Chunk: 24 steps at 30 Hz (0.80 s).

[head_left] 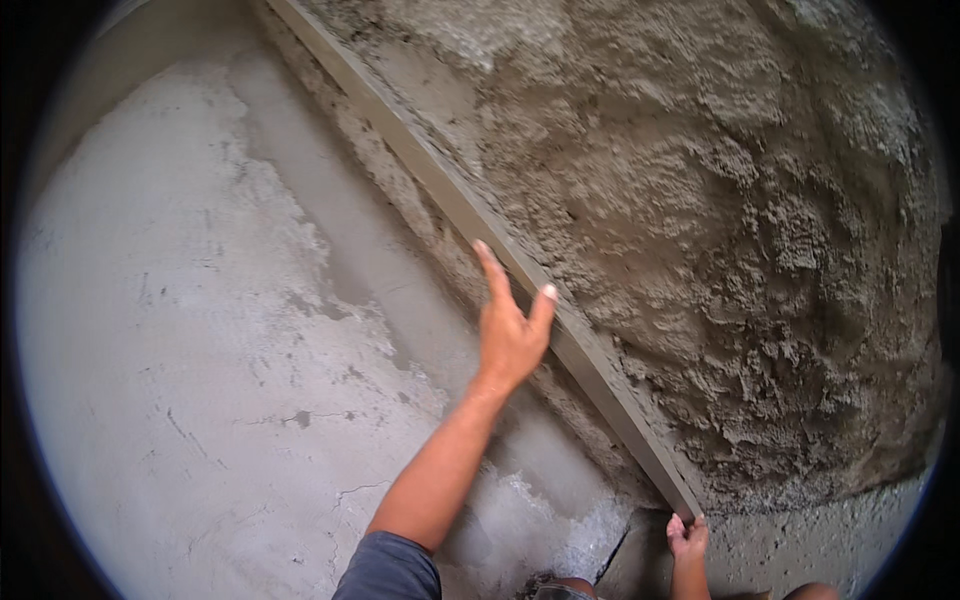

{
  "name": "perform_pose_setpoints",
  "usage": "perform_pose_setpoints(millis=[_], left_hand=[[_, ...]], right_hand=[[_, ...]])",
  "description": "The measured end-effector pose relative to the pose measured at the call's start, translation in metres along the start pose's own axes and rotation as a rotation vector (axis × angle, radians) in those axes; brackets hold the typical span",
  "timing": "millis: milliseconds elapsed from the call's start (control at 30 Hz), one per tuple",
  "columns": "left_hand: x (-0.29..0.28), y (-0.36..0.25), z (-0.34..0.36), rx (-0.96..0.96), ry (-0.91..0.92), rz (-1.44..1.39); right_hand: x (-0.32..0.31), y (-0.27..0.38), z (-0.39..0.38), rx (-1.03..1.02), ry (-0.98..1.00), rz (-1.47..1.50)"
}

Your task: The person levels wet plaster on a wall corner using a metal straight edge and then smooths the surface with a wooden float and a trowel.

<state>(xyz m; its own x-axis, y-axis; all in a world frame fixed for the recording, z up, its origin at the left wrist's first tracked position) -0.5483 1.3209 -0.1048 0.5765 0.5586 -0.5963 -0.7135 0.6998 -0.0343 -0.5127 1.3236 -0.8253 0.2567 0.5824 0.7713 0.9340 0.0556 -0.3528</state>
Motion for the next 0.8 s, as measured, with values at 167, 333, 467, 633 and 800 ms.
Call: perform_pose_setpoints(millis=[167,333,467,633,800], left_hand=[[-0.02,-0.012,0.021,-0.119,0.032,-0.074],[-0.014,0.006,0.015,-0.242,0.039,-0.003],[0.004,0.006,0.008,0.024,-0.016,0.045],[-0.03,0.019,0.027,0.002,-0.019,0.104],[0.001,0.029,0.002,-0.105,0.052,0.173]], right_hand=[[0.022,-0.014,-0.006,0.013,0.017,0.028],[0.013,-0.024,0.0,-0.015,-0.04,-0.018],[0.03,-0.004,0.017,0.021,0.797,-0.061],[0.031,-0.044,0.019,0.031,0.226,0.065],[0.004,-0.033,0.017,-0.05,0.174,0.026]])
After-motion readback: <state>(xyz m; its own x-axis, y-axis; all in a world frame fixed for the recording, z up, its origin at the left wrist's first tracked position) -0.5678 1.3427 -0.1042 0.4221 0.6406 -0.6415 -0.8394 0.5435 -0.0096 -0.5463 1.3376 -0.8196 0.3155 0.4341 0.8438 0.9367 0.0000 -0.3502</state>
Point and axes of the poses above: each hand's wrist, its own z-axis towards the middle knuckle, its own x-axis out of the palm, y = z × x, the point moved 7 cm from there along z, towards the middle knuckle, and after that the axes turned 4 degrees about y, right-handed, at the moved point
